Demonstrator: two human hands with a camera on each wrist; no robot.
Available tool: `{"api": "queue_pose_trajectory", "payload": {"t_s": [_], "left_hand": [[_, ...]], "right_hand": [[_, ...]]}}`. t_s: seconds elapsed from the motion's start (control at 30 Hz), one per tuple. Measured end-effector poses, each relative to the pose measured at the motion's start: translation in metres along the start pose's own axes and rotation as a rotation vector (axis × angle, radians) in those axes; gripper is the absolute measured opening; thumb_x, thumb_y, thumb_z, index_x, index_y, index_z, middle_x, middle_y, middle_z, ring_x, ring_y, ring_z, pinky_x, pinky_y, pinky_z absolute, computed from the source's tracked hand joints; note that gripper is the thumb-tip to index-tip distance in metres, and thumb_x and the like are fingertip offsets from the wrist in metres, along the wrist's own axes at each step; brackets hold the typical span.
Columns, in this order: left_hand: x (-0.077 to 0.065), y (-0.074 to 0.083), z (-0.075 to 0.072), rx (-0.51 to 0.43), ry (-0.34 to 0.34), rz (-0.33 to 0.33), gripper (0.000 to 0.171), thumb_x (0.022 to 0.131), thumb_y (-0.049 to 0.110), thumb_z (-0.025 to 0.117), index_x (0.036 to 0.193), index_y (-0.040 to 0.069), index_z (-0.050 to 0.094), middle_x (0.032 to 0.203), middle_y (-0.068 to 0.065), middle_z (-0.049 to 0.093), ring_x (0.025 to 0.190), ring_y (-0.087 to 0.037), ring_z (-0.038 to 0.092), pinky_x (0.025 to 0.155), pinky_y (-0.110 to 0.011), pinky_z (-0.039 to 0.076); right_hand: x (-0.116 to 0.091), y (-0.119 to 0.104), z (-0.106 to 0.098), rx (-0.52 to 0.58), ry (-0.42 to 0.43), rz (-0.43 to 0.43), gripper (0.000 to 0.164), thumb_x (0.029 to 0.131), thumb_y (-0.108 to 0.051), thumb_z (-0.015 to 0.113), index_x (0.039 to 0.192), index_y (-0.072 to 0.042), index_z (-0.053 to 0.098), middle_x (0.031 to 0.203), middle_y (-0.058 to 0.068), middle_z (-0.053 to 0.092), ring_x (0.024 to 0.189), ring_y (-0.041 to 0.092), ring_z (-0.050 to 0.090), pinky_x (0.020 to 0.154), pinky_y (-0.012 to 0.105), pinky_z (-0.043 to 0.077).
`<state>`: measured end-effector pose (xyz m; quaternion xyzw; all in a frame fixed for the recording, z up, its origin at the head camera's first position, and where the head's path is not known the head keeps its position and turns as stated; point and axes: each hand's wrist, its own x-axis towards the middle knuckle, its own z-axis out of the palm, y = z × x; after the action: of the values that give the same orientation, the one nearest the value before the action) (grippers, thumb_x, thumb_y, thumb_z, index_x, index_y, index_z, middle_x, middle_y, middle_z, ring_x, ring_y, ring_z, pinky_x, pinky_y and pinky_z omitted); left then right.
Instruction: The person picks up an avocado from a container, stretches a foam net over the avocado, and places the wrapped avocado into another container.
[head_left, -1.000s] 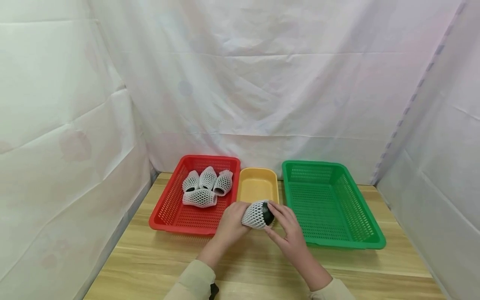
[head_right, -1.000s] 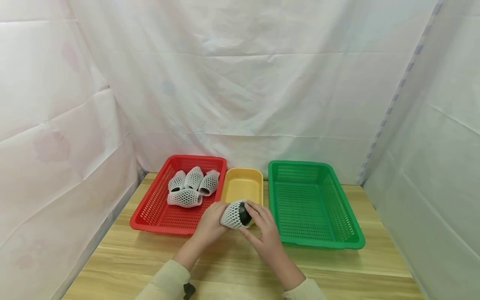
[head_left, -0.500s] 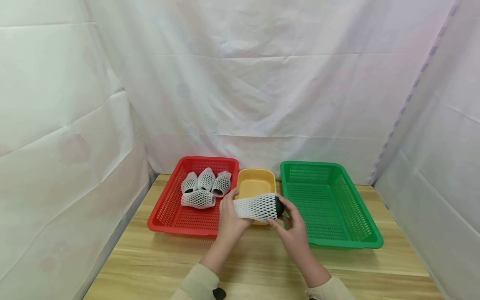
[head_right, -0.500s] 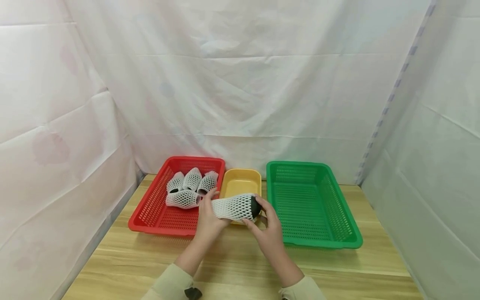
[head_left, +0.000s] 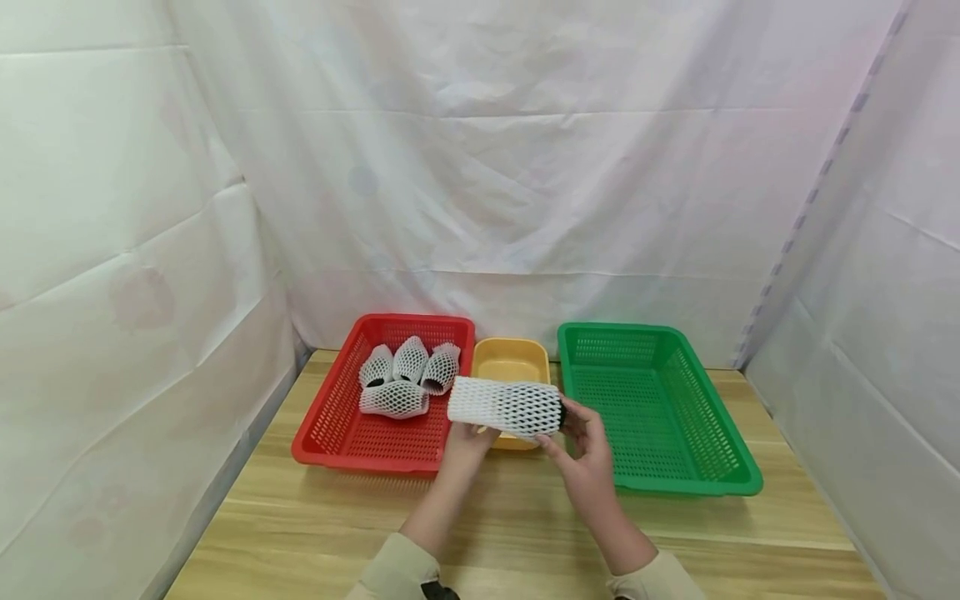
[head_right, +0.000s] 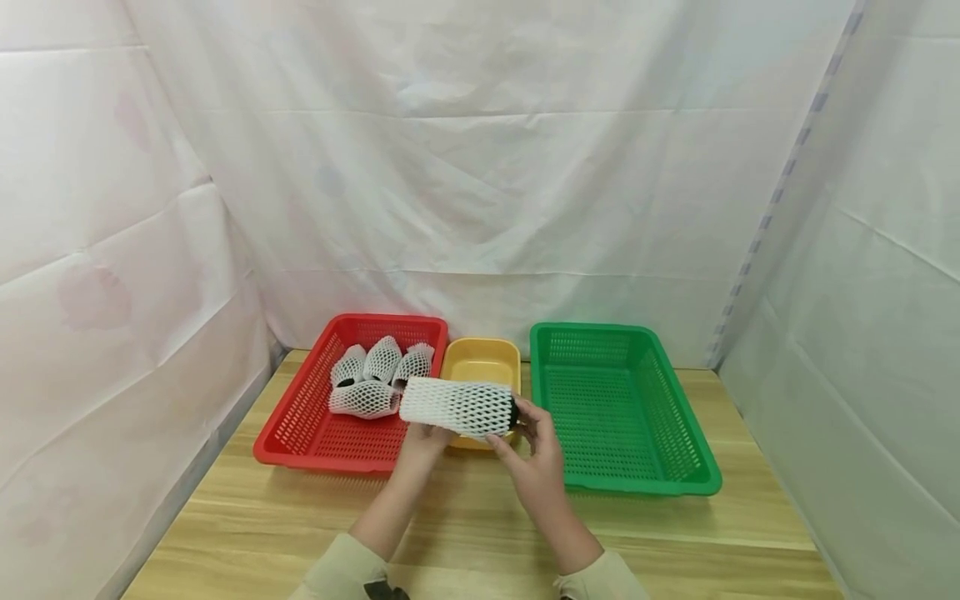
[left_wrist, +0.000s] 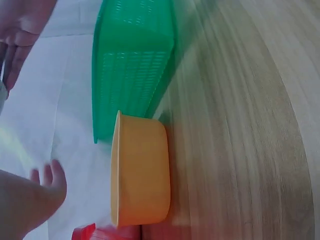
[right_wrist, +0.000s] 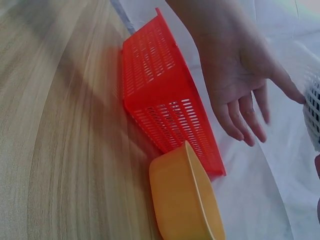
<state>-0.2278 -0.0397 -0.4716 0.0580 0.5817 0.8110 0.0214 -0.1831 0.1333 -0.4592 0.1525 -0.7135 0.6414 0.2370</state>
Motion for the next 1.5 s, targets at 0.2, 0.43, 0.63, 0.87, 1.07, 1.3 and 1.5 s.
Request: {"api": "queue_pose_trajectory", "payload": {"t_s": [0.2, 0.43, 0.63, 0.87, 1.07, 1.3, 1.5], "left_hand": [[0.000, -0.004, -0.004, 0.027, -0.157, -0.064, 0.044, 0.103, 0.020, 0.049, 0.135, -0.010, 0.047, 0.122, -0.019, 0.060, 0.107, -0.024, 0.061, 0.098, -0.052, 0.044], [0.000, 0.003, -0.002, -0.201, -0.305, -0.286, 0.062, 0.104, 0.046, 0.038, 0.140, -0.004, 0.043, 0.120, -0.020, 0.064, 0.103, -0.024, 0.065, 0.099, -0.048, 0.045], [-0.002, 0.003, -0.004, -0.340, -0.325, -0.333, 0.061, 0.106, 0.043, 0.030, 0.143, -0.004, 0.038, 0.119, -0.016, 0.064, 0.107, -0.025, 0.063, 0.096, -0.041, 0.048], [-0.002, -0.001, -0.005, -0.343, -0.321, -0.340, 0.066, 0.105, 0.043, 0.028, 0.146, -0.009, 0.030, 0.123, -0.018, 0.060, 0.108, -0.023, 0.062, 0.101, -0.042, 0.044], [-0.003, 0.000, -0.004, -0.400, -0.269, -0.324, 0.064, 0.105, 0.038, 0.035, 0.146, -0.011, 0.028, 0.125, -0.021, 0.058, 0.111, -0.026, 0.060, 0.104, -0.044, 0.041], [-0.004, 0.001, -0.005, -0.401, -0.221, -0.326, 0.059, 0.106, 0.032, 0.038, 0.145, -0.012, 0.028, 0.124, -0.020, 0.057, 0.110, -0.025, 0.059, 0.103, -0.043, 0.041], [-0.004, 0.001, -0.006, -0.418, -0.212, -0.325, 0.056, 0.106, 0.027, 0.040, 0.143, -0.013, 0.030, 0.118, -0.018, 0.060, 0.108, -0.023, 0.061, 0.099, -0.039, 0.045]], "right_hand": [[0.003, 0.000, 0.002, -0.016, -0.060, 0.115, 0.080, 0.083, 0.002, 0.074, 0.149, -0.009, 0.029, 0.138, 0.012, 0.044, 0.116, 0.012, 0.049, 0.098, 0.015, 0.038], [0.009, -0.019, 0.005, -0.115, -0.222, 0.032, 0.075, 0.080, 0.010, 0.072, 0.146, -0.003, 0.039, 0.137, 0.018, 0.042, 0.125, 0.010, 0.042, 0.106, 0.021, 0.032], [0.010, 0.003, 0.006, -0.205, -0.244, 0.015, 0.076, 0.077, 0.005, 0.079, 0.142, -0.008, 0.043, 0.150, 0.014, 0.033, 0.137, 0.031, 0.031, 0.107, 0.062, 0.027], [0.019, 0.008, 0.010, -0.249, -0.237, 0.057, 0.083, 0.077, -0.022, 0.084, 0.147, -0.021, 0.039, 0.148, 0.006, 0.041, 0.136, 0.032, 0.036, 0.105, 0.064, 0.028], [0.022, 0.009, 0.013, -0.181, -0.219, 0.128, 0.077, 0.080, -0.015, 0.082, 0.145, -0.009, 0.041, 0.143, 0.014, 0.044, 0.129, 0.034, 0.043, 0.106, 0.059, 0.031], [0.020, 0.014, 0.013, -0.127, -0.217, 0.195, 0.079, 0.079, -0.013, 0.082, 0.145, -0.009, 0.039, 0.144, 0.014, 0.042, 0.131, 0.036, 0.041, 0.107, 0.059, 0.029], [0.019, 0.018, 0.014, -0.130, -0.205, 0.226, 0.081, 0.078, -0.013, 0.083, 0.145, -0.009, 0.038, 0.143, 0.014, 0.043, 0.129, 0.034, 0.043, 0.107, 0.058, 0.029]]}}
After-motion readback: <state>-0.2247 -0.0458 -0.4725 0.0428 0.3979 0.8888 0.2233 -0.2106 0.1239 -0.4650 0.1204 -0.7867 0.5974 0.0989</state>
